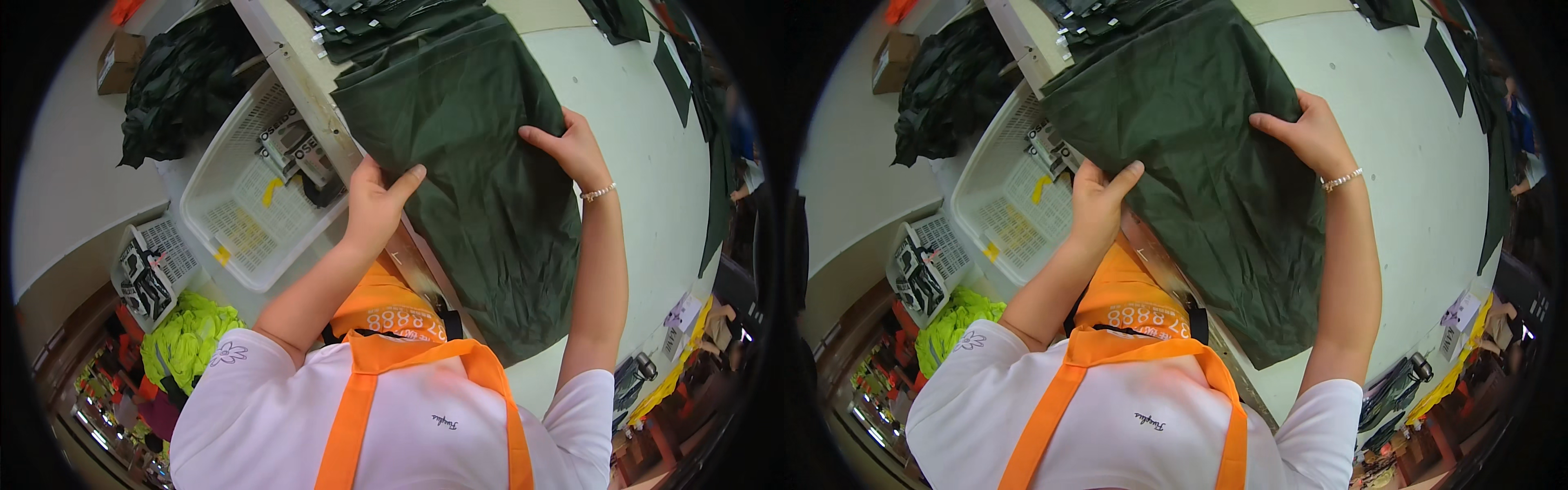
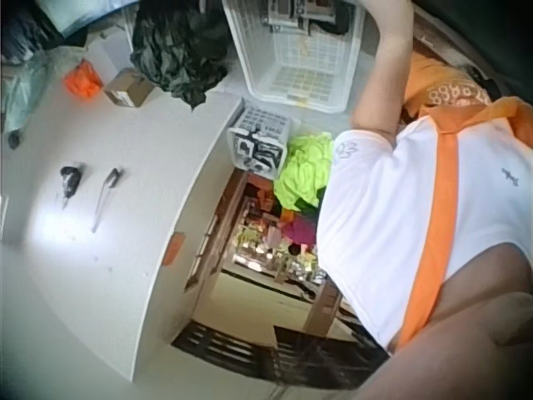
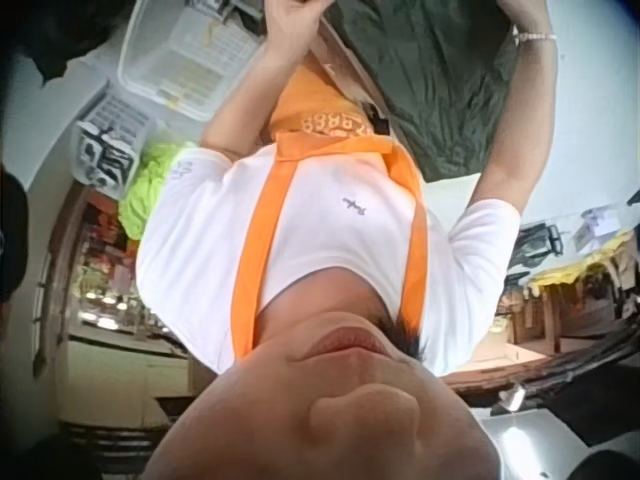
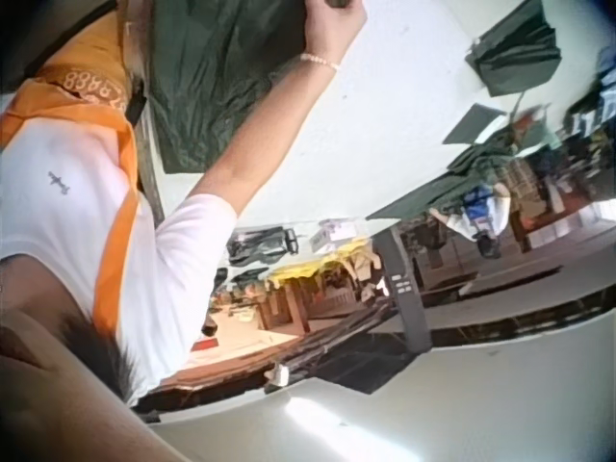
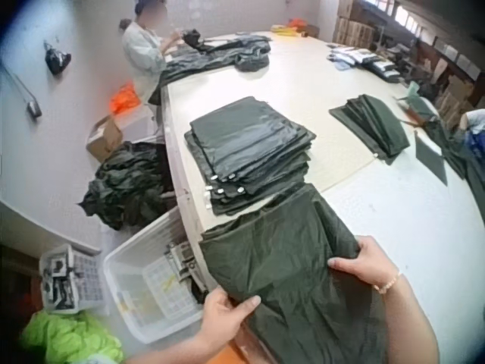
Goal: The person folds a dark green jacket on a white table, smoothing the fabric, aligning the sleeves, and folding it into a compact rectangle. The folded jacket is placed into a white plastic basket. The person then picks up another jacket and begins the same folding process.
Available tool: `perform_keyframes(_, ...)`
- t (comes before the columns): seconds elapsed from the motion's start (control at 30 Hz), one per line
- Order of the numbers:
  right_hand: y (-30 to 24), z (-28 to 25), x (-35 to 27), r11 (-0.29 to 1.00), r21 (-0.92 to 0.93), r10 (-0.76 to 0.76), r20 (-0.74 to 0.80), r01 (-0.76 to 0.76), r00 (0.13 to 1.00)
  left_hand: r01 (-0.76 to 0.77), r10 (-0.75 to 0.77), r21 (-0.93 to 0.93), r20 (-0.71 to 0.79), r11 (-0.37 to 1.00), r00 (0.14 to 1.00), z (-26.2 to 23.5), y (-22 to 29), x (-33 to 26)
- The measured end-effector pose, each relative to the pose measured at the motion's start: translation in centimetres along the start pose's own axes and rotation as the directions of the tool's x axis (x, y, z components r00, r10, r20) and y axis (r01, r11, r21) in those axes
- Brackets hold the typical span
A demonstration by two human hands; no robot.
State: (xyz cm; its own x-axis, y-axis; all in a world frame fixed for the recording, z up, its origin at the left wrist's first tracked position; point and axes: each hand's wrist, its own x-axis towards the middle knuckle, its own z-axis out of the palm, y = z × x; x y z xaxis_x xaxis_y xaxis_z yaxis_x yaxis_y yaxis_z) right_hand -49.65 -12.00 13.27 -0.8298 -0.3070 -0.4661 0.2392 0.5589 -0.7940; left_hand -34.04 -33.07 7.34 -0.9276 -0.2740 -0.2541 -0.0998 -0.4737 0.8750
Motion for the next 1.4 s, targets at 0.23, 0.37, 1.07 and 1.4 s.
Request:
perform_keyframes(0.23, 7.8, -0.1, 4.8, 0.885, -0.458, -0.005, -0.186, -0.082, 0.983, 0.260, -0.266, -0.118, -0.030, 0.958, 0.964, 0.1, -5.1, 0.5)
perform_keyframes(0.37, 5.0, -2.1, 2.9, 0.971, -0.197, 0.155, 0.073, -0.138, 0.985, -0.086, 0.091, 0.196, -0.014, 0.977, 0.996, 0.7, -3.7, -2.4)
perform_keyframes(1.07, 2.2, -4.2, -3.8, 0.986, -0.156, -0.043, 0.108, 0.060, 0.993, 0.782, -0.671, -0.333, 0.403, 0.526, 0.623, -2.7, 2.0, -2.8)
perform_keyframes(1.4, 13.4, 0.6, 4.2, 0.979, 0.024, -0.191, -0.233, 0.202, 0.954, -0.584, 0.242, 0.799, 0.544, 0.141, 0.803, -4.1, -1.9, 4.8)
